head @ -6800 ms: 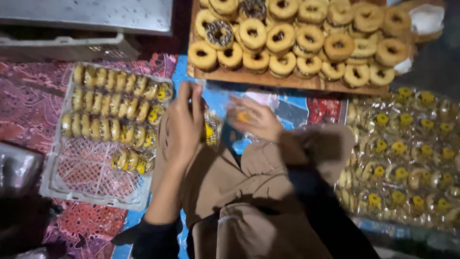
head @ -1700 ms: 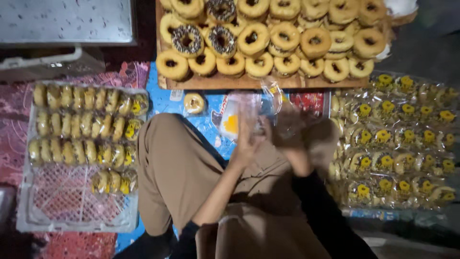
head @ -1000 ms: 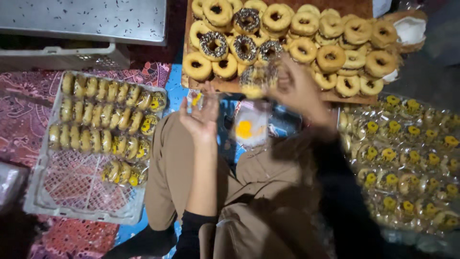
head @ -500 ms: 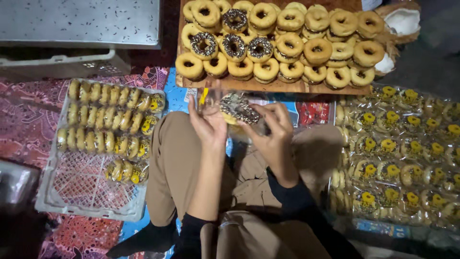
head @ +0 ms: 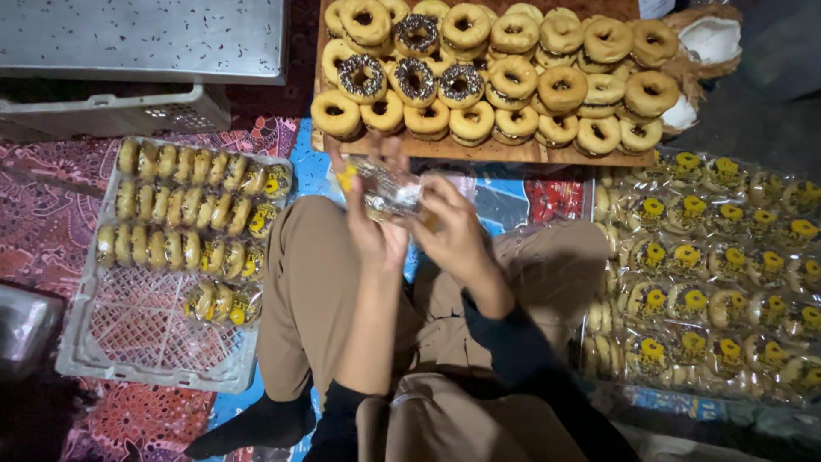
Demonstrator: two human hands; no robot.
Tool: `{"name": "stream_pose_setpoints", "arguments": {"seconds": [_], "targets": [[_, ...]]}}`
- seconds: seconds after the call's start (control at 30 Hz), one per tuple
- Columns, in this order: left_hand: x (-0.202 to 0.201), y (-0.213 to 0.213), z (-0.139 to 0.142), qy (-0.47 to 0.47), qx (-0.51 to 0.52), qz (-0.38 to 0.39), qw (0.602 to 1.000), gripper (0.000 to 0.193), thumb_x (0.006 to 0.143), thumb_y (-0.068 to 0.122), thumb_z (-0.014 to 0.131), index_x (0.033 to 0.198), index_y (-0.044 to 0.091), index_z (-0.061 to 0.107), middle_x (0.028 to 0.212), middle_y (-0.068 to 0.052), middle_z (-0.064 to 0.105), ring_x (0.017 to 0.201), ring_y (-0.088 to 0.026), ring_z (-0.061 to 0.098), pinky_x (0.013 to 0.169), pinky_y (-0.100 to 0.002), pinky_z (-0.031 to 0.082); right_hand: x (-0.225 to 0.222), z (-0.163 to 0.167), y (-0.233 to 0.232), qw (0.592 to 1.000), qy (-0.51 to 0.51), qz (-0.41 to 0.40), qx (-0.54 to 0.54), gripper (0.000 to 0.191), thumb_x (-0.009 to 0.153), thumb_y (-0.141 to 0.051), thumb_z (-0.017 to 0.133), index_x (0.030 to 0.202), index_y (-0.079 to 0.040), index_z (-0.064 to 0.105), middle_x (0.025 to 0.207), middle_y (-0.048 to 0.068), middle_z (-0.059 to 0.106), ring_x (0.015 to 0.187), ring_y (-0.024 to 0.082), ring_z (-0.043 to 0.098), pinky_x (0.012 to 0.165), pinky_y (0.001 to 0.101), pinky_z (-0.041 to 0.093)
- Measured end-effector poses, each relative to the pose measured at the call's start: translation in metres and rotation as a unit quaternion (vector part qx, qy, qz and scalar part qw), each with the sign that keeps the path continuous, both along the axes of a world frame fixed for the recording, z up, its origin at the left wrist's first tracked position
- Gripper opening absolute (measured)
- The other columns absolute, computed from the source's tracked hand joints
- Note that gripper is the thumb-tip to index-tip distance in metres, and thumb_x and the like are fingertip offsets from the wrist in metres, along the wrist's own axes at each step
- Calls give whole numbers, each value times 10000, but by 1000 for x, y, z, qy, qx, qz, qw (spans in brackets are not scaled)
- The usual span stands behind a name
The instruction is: The person sits on the floor and repeatedly picks up ring-shaped cookies from a wooden board, places them into small clear plastic bags, and sets the filled bags into a white plastic crate. The person handles the cookies one at a time throughout the clip.
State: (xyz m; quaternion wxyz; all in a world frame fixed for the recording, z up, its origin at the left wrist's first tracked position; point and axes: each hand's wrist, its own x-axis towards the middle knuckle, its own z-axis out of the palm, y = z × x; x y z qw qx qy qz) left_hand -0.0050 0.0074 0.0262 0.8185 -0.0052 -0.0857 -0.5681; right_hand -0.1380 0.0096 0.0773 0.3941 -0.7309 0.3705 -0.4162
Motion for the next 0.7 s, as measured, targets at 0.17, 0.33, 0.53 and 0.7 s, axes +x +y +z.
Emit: {"name": "stream_pose_setpoints", "arguments": {"seconds": [0.17,0.33,0.53,0.7], "targets": [[11,-4,-13,99,13,-19,995,502,1089,168,532,1562,38,423,1476,-161,574,1419,-253,547,1282,-412,400,16,-28,-13,997,-55,50,-31,362,868,-25,824,1208,19,709,1145,108,688,978,205,716,865,308,593],[-1,4,-18,9,-45,-33,998,347,1146,208,542,1452,50,499,1246,-114,589,1260,-255,564,1241,-443,388,15,-32,-21,985,-94,-34,-138,347,783,-10,887,1080,24,709,1055,111,689,984,221,694,863,321,569],[-13,16,10,-88,38,-87,992,440,1097,304,558,1411,4,488,1395,-184,578,1361,-313,525,1232,-487,381,9,-26,-1,980,-113,8,-162,537,662,-82,835,1124,116,647,1130,190,615,1078,283,614,934,379,522],[-22,15,-7,-162,70,-32,984,580,1006,278,627,1504,71,415,1477,-159,528,1400,-309,500,1197,-462,396,10,-22,7,962,-236,-134,-37,142,978,34,709,1113,78,713,1199,140,681,1093,221,686,938,313,585]]}}
